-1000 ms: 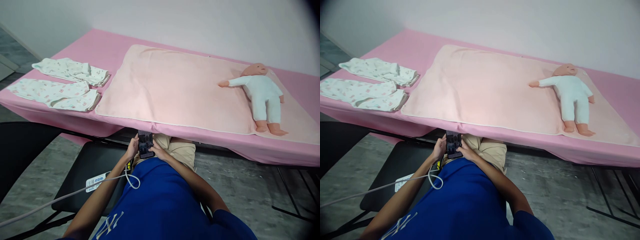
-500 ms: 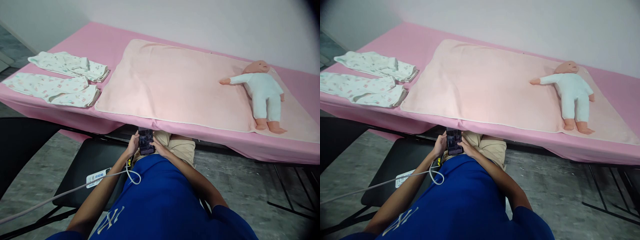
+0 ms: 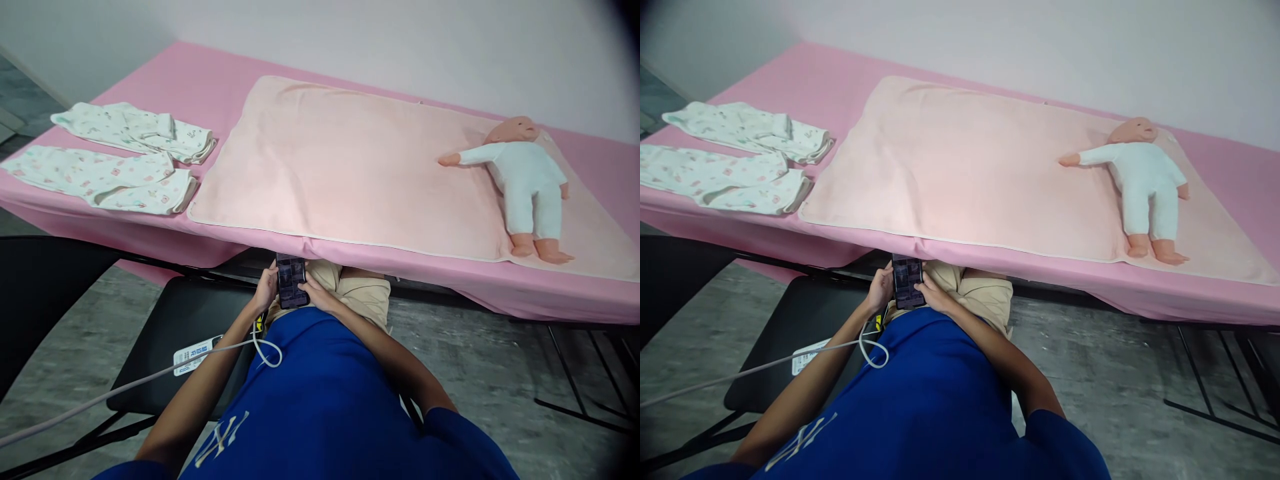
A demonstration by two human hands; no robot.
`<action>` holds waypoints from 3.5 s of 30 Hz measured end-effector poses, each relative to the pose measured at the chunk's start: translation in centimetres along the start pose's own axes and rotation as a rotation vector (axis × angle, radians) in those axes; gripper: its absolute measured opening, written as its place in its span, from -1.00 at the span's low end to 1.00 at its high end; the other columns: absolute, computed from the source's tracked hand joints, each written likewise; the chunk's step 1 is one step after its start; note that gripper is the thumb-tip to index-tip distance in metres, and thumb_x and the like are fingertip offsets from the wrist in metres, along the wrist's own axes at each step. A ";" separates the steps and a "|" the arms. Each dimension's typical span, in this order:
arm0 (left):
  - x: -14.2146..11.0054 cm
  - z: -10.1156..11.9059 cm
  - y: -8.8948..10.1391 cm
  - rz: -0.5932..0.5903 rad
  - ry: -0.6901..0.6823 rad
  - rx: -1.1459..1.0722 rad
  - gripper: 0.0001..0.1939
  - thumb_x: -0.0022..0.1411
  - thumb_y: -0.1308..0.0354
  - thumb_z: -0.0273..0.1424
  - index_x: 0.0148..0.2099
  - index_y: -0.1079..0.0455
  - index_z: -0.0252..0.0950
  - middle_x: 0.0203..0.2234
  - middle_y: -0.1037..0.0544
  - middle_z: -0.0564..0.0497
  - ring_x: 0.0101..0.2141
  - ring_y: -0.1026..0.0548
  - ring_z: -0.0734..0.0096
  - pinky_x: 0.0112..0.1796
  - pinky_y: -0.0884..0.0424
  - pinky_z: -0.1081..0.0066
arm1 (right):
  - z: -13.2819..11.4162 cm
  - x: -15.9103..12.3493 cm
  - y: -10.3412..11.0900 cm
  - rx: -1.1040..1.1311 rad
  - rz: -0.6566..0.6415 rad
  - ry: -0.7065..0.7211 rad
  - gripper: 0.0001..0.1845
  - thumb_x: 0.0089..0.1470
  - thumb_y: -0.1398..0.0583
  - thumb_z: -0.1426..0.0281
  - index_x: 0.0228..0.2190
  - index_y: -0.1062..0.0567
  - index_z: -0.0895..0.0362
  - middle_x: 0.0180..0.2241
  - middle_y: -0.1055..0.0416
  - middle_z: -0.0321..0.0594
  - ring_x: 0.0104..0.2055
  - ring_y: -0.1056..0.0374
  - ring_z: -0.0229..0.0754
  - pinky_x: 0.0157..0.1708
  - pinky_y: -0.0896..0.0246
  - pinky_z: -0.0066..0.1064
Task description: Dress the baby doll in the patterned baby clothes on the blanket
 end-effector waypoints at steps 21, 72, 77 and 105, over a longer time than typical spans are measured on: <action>-0.2 0.4 -0.3 -0.008 -0.001 0.019 -0.33 0.18 -0.22 -0.16 0.30 -0.48 -0.28 0.19 -0.65 -0.18 0.33 -0.46 -0.21 0.35 -0.34 -0.10 | 0.0 0.4 -0.6 0.014 -0.059 -0.012 0.11 0.12 -0.25 0.34 0.59 0.04 0.03 0.40 -0.34 -0.14 0.38 -0.29 0.00 0.46 -0.15 -0.10; 0.2 -1.0 1.0 0.048 -0.077 0.020 -0.44 0.24 -0.19 -0.13 0.22 -0.52 -0.26 0.18 -0.64 -0.15 0.32 -0.48 -0.14 0.38 -0.33 -0.12 | 1.4 0.7 0.2 0.085 -0.071 0.068 -0.17 0.12 -0.22 0.31 0.42 -0.31 -0.09 0.30 -0.42 -0.26 0.37 -0.26 0.03 0.49 -0.03 -0.07; 0.1 -0.9 1.0 0.043 -0.062 0.033 -0.42 0.24 -0.20 -0.13 0.23 -0.51 -0.27 0.20 -0.64 -0.16 0.32 -0.48 -0.13 0.39 -0.30 -0.10 | 2.0 1.0 0.1 0.086 -0.098 0.062 0.00 0.01 -0.24 0.40 0.48 -0.20 -0.03 0.12 -0.50 -0.22 0.13 -0.37 0.00 0.28 -0.28 -0.14; 0.0 -0.5 0.4 0.056 -0.074 0.030 -0.38 0.20 -0.21 -0.11 0.24 -0.51 -0.28 0.16 -0.66 -0.17 0.33 -0.47 -0.17 0.38 -0.32 -0.11 | 1.7 0.8 0.0 0.029 -0.076 0.052 -0.12 0.18 -0.26 0.28 0.48 -0.22 -0.02 0.34 -0.37 -0.17 0.39 -0.23 0.01 0.49 -0.04 -0.11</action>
Point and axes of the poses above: each hand's wrist, its own x-axis towards the middle knuckle, its own y-axis out of the back of the hand, z = x × y, the point moved 5 cm from there along x, towards the middle knuckle
